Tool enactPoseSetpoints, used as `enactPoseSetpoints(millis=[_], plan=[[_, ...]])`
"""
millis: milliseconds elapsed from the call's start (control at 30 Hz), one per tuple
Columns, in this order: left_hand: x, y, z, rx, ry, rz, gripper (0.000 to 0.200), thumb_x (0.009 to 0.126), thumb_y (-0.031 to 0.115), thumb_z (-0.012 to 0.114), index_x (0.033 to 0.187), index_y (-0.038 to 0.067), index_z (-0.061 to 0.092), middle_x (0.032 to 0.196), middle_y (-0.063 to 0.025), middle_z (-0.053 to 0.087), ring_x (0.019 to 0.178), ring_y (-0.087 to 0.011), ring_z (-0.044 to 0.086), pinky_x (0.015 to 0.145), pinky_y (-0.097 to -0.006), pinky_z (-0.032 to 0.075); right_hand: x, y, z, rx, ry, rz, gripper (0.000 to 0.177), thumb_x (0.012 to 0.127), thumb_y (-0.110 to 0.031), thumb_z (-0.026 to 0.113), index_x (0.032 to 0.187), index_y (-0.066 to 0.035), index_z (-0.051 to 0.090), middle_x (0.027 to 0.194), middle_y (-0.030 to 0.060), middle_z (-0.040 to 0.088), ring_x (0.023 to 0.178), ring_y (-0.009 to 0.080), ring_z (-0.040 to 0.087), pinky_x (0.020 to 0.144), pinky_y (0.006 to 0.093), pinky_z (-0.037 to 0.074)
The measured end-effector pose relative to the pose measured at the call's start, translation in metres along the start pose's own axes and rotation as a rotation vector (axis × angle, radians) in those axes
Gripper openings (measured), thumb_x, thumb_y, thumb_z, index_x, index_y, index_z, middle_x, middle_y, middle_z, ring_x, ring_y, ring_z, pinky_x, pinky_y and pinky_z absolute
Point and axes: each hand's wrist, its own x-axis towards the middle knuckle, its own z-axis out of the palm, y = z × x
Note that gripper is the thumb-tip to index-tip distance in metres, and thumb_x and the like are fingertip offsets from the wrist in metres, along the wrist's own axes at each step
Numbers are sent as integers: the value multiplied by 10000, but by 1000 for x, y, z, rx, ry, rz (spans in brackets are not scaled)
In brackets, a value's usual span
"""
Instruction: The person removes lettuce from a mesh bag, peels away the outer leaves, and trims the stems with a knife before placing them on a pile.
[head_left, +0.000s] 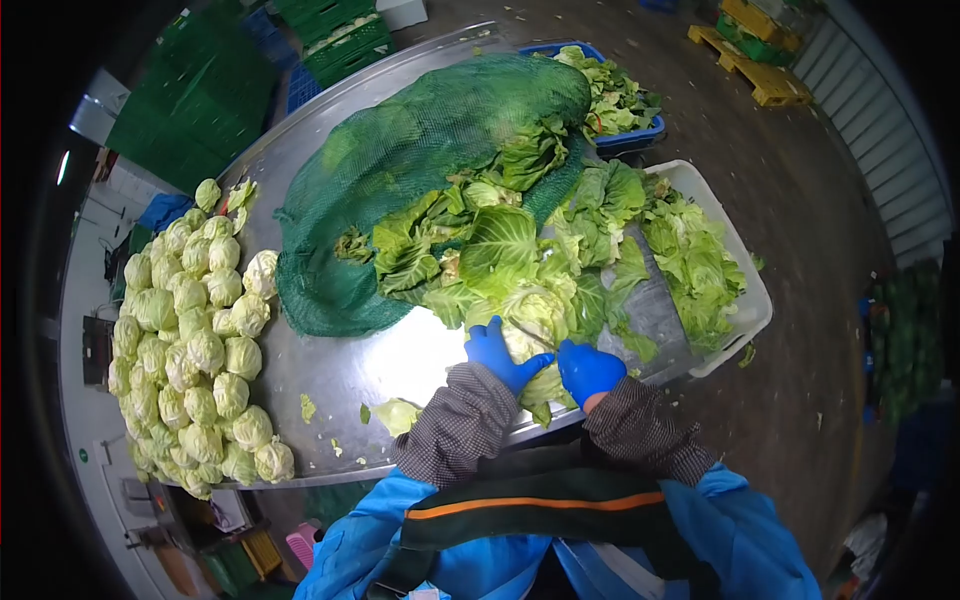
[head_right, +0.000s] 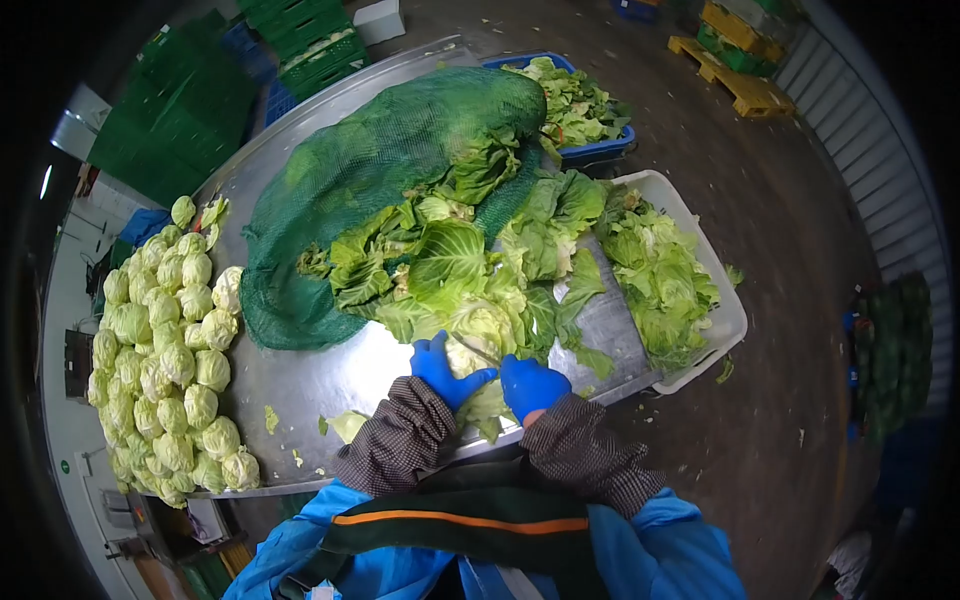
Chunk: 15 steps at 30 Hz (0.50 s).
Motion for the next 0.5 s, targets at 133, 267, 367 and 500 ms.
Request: enactPoseSetpoints(millis=[133,267,367,500], plan=[[4,-2,12,6,72,49,1044,522,586,789,1254,-56,412,1088,-262,472,975,-384,539,853,-437,464,22,9,-10,85,-38,-43,141,850,-174,481,918,-77,557,836,167,647,762,343,643,619,453,500],[-13,-7,16,23,86,177,1069,534,549,806,1298,-44,351,1134,-272,450,1034,-387,491,920,-437,415,48,38,8,81,-26,-31,211,888,-257,466,932,-94,593,901,162,653,806,351,636,686,464,494],[-8,-37,21,-240,105,272,1044,541,476,840,1315,-25,351,1163,-267,442,1070,-386,479,950,-434,400,31,-7,-37,122,-25,1,346,890,-357,500,1085,-74,541,960,175,641,876,340,631,736,446,501],[-23,-44,7,-413,52,268,982,574,361,863,1331,-10,358,1190,-203,467,1138,-316,472,988,-397,385,51,4,-6,318,233,-36,524,832,-462,571,1176,-71,508,1023,182,629,912,344,617,759,426,500]])
